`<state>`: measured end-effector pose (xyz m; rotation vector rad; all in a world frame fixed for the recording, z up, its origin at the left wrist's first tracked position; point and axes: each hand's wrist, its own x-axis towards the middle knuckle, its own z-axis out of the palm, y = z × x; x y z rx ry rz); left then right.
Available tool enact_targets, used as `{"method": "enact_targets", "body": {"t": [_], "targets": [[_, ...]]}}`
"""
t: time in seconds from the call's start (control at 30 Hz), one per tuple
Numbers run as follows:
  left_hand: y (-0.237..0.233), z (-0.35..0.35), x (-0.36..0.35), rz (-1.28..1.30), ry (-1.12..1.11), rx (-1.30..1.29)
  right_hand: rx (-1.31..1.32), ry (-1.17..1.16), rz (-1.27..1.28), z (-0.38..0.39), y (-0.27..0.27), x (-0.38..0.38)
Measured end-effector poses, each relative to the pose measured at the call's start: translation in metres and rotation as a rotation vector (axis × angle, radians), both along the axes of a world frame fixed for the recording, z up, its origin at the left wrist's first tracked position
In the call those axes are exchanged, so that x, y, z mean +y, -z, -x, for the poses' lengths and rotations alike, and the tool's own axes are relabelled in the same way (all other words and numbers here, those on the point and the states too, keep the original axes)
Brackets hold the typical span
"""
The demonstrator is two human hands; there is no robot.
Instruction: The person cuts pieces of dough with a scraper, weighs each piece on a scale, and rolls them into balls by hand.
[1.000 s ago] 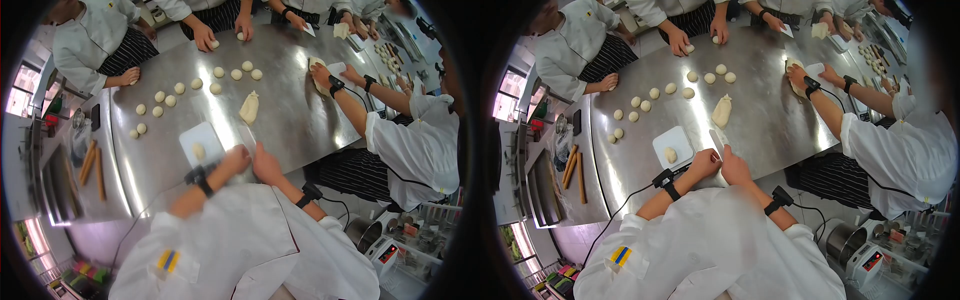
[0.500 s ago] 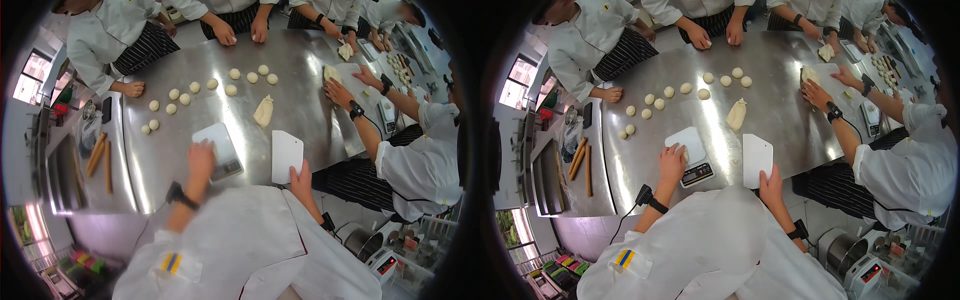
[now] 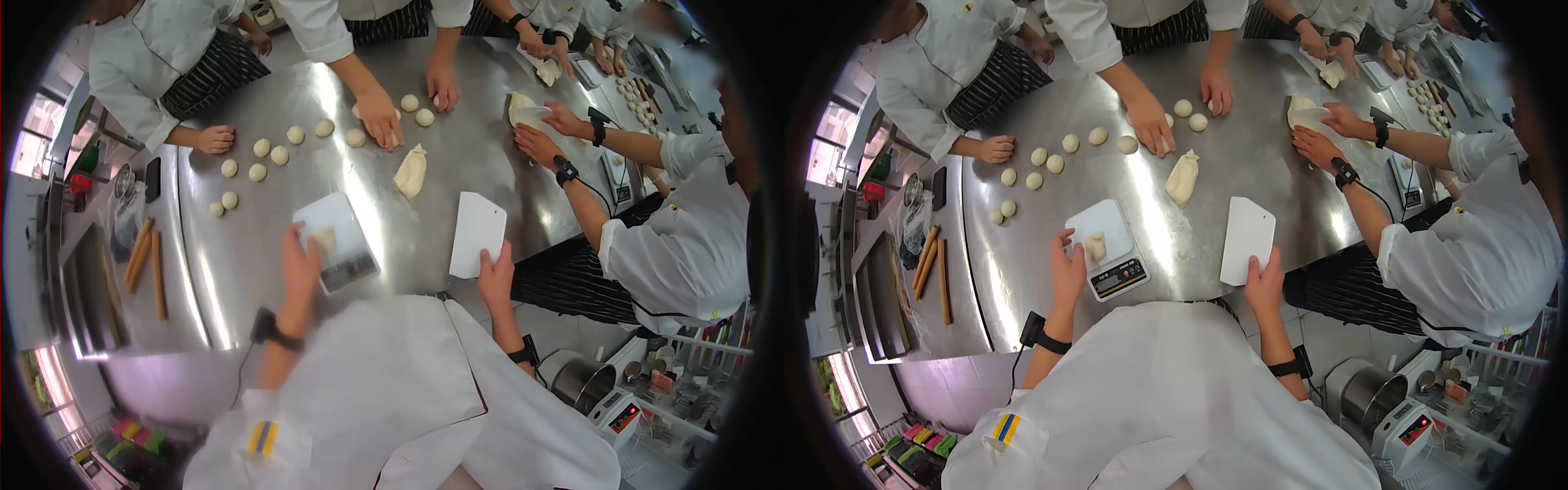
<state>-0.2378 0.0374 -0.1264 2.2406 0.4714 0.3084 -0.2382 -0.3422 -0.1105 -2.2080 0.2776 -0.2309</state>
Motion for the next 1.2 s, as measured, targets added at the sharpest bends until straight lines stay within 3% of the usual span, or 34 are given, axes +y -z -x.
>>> {"method": "enact_targets", "body": {"t": [0.07, 0.17, 0.47, 0.6, 0.67, 0.7, 0.77, 0.87, 0.97, 1.03, 1.13, 1.2], "targets": [[-0.017, 0.000, 0.001, 0.080, -0.052, 0.028, 0.000, -0.011, 0.015, 0.001, -0.002, -0.003], [-0.004, 0.003, 0.008, 0.178, -0.105, 0.019, 0.004, -0.021, 0.016, 0.000, -0.001, -0.006], [0.024, 0.008, 0.019, 0.223, -0.075, 0.017, 0.053, -0.063, 0.102, 0.000, 0.020, -0.009], [0.008, 0.006, 0.017, 0.157, -0.003, 0.023, 0.130, -0.070, 0.110, 0.000, 0.026, -0.012], [-0.013, 0.000, 0.017, -0.287, 0.333, -0.112, 0.150, -0.076, 0.109, -0.001, 0.025, -0.012], [-0.020, -0.004, 0.018, -0.288, 0.332, -0.117, 0.136, -0.080, 0.098, -0.001, 0.021, -0.010], [-0.030, -0.016, 0.023, -0.487, 0.633, 0.021, 0.114, -0.087, 0.088, -0.001, 0.015, -0.006], [-0.023, -0.035, 0.034, -0.414, 0.783, 0.187, 0.094, -0.081, 0.090, -0.001, 0.009, -0.001], [-0.012, -0.049, 0.039, -0.521, 0.819, 0.325, 0.123, -0.038, 0.092, -0.003, 0.019, -0.008], [0.001, -0.048, 0.039, -0.483, 0.764, 0.275, 0.152, -0.037, 0.066, 0.000, 0.019, -0.006], [0.027, -0.041, 0.038, -0.490, 0.719, -0.020, 0.184, -0.011, 0.049, 0.000, 0.019, -0.007], [0.034, -0.035, 0.035, 0.062, 0.399, -0.088, 0.172, 0.018, 0.047, 0.002, 0.014, -0.005]]}}
